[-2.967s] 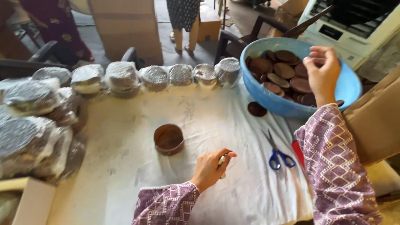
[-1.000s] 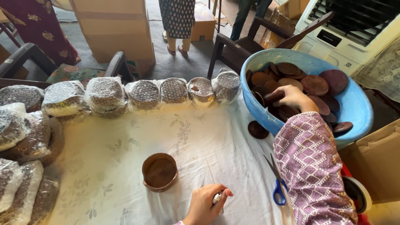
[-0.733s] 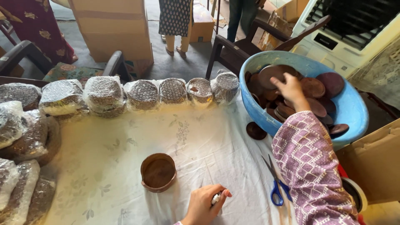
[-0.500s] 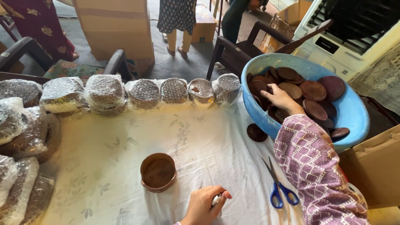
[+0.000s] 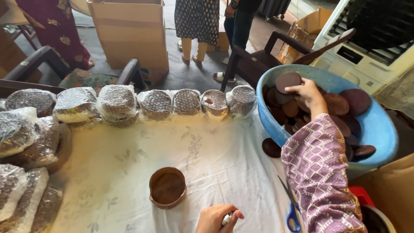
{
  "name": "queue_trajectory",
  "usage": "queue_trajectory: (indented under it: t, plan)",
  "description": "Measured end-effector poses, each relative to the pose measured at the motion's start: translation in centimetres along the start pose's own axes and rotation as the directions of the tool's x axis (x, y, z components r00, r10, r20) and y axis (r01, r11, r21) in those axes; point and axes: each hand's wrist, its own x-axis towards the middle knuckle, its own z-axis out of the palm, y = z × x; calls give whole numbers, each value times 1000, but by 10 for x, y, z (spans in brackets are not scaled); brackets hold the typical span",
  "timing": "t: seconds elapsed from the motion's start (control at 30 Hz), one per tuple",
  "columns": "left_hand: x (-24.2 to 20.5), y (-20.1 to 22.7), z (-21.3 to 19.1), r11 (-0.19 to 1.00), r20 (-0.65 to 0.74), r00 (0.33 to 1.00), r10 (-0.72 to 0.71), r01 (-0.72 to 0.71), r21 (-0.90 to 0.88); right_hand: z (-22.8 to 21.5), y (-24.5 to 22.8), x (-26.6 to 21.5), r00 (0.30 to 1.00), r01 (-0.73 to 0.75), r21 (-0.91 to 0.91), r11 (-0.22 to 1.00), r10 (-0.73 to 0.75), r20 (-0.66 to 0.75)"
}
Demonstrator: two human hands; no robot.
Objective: The person wipes the inside and outside of a small brown clay pot with a white cloth. They then pick up several round clay lids from a blue basin, wipe each one with the cloth, and place them on the table before stacking them on top of the pot.
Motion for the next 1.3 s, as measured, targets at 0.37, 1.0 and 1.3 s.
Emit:
queue_trajectory:
  t: [0.37,1.0,1.3]
  plan:
    - [2,7,-6,990,49,989,-142,142,-13,22,15,13,941,-65,-550,833,235,244]
    - [2,26,-18,1000,32,999,27,-27,-4,39,-3,-44,973,217,-643,734,-114,199]
    - [-1,32,-20,999,-7,999,31,-31,-24,23,-97,-176,910,106,-691,715,-349,-222]
